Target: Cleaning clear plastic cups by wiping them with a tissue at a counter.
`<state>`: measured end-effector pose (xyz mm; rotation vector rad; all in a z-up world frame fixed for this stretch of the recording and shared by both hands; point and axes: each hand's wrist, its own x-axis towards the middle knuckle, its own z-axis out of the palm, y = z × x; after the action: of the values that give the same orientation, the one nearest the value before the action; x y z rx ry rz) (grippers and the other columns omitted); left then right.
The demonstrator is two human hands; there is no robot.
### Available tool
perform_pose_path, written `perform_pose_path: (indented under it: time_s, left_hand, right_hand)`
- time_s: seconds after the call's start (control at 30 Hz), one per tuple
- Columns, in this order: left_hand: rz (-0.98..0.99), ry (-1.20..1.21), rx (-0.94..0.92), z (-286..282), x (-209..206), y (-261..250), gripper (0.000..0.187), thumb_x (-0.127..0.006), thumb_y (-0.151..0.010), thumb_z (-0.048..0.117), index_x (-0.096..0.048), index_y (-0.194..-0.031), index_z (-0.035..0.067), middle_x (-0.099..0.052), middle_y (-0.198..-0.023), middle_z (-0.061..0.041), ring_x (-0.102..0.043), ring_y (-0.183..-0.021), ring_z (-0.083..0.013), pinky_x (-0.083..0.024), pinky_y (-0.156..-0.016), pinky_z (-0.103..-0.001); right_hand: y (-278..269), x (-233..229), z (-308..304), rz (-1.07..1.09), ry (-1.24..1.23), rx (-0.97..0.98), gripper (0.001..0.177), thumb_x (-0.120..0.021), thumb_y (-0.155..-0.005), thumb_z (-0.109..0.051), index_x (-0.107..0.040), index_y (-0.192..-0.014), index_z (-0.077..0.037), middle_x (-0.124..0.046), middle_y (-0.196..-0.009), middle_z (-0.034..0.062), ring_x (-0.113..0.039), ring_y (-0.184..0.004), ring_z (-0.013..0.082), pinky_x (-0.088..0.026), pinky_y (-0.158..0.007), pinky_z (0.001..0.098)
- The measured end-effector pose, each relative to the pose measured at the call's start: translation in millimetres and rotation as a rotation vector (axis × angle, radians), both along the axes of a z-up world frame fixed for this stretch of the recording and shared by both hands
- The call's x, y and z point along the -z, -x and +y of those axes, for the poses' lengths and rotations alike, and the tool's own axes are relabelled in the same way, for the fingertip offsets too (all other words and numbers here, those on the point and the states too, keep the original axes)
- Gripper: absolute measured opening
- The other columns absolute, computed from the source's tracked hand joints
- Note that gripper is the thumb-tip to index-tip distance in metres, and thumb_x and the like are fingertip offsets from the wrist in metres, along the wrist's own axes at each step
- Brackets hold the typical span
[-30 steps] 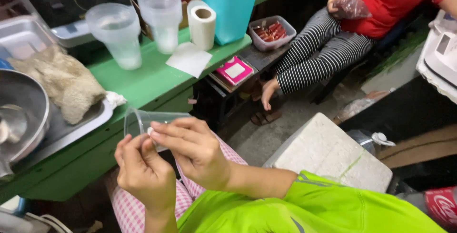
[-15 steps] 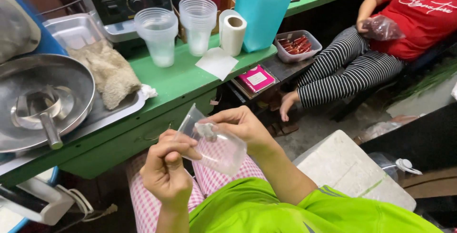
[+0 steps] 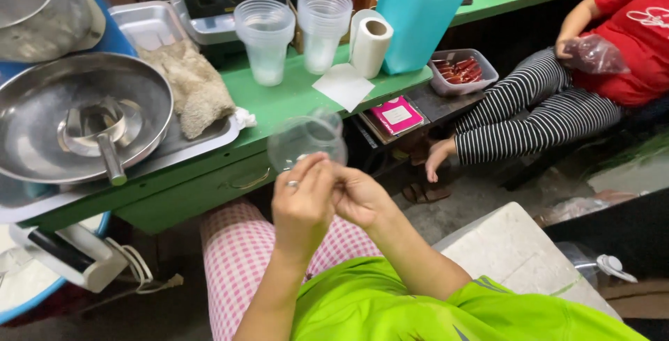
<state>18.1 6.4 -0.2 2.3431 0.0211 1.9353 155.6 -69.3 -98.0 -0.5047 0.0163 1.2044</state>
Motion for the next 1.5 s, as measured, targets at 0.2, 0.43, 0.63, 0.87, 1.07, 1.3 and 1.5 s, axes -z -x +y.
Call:
perform_pose_path:
  time_s: [0.2,0.43,0.63,0.87,1.07,1.3,1.5]
  left_hand:
    - [0.092,0.015,0.053,-21.3,16.3,-12.2,0.019,-0.051,-0.097,-0.007,-0.068,-0.104,-0.001,-0.07,-0.097,-0.015,-0.072,-0.102,-0.0321,-0.054,-0.077,-0.036]
    - [0.078,0.069,-0.022,-13.2,17.0,-22.9,0.021,-0.047,-0.098,-0.008,-0.067,-0.104,-0.002,-0.069,-0.096,-0.015,-0.071,-0.102,-0.0321,-0.055,-0.081,-0.036]
    - [0.123,0.014,0.044,-19.3,12.7,-22.8,0.024,-0.048,-0.096,-0.009,-0.068,-0.105,0.001,-0.068,-0.094,-0.011,-0.071,-0.103,-0.0293,-0.055,-0.081,-0.034]
    - [0.028,-0.095,-0.009,5.6,-1.7,-50.9,0.025,-0.055,-0.094,-0.012,-0.072,-0.104,0.003,-0.073,-0.096,-0.011,-0.074,-0.101,-0.0307,-0.057,-0.081,-0.039]
    - [0.019,-0.222,-0.093,47.5,-109.1,-88.6,0.015,-0.068,-0.097,-0.012,-0.067,-0.107,-0.001,-0.077,-0.101,-0.014,-0.06,-0.117,-0.0302,-0.05,-0.093,-0.038]
    - [0.072,-0.412,-0.333,133.7,-102.6,-229.3,0.017,-0.064,-0.089,-0.008,-0.059,-0.093,0.008,-0.061,-0.086,-0.007,-0.065,-0.091,-0.0266,-0.05,-0.094,-0.037]
    - [0.53,-0.414,-0.219,172.8,-58.0,-291.5,0.019,-0.061,-0.085,0.001,-0.066,-0.103,0.007,-0.068,-0.094,-0.009,-0.061,-0.098,-0.0328,-0.051,-0.086,-0.043]
  right_hand:
    - [-38.1,6.0,-3.3,-0.067,-0.041,0.061,0.012,-0.06,-0.099,0.001,-0.068,-0.107,0.006,-0.072,-0.087,0.0123,-0.074,-0.084,0.0168,-0.064,-0.086,0.034]
    - [-0.6,-16.1,-11.3,0.038,-0.01,0.061,0.02,-0.061,-0.093,0.009,-0.07,-0.111,0.009,-0.075,-0.103,0.0164,-0.074,-0.104,0.0233,-0.058,-0.101,0.0426]
    - [-36.9,-32.5,-31.9,0.005,0.01,0.161,0.027,-0.058,-0.088,0.016,-0.069,-0.112,0.011,-0.073,-0.105,0.0188,-0.073,-0.104,0.0251,-0.057,-0.102,0.0399]
    - [-138.1,-32.7,-126.7,0.132,-0.335,0.57,0.032,-0.061,-0.087,0.021,-0.065,-0.118,0.013,-0.069,-0.119,0.025,-0.066,-0.107,0.0319,-0.061,-0.091,0.0252]
    - [-130.6,-42.0,-169.0,0.163,-0.415,0.699,0.04,-0.051,-0.099,0.009,-0.049,-0.139,0.015,-0.06,-0.127,0.0241,-0.06,-0.104,0.0256,-0.062,-0.086,0.0241]
    - [-152.8,-12.3,-184.1,0.214,-0.412,0.692,0.044,-0.054,-0.098,0.008,-0.05,-0.142,0.012,-0.06,-0.131,0.0219,-0.059,-0.103,0.0255,-0.061,-0.087,0.0248]
    - [-162.6,9.2,-177.7,-0.068,-0.163,0.844,0.026,-0.061,-0.094,0.007,-0.06,-0.12,0.006,-0.06,-0.132,0.0303,-0.064,-0.101,0.0297,-0.063,-0.084,0.0218]
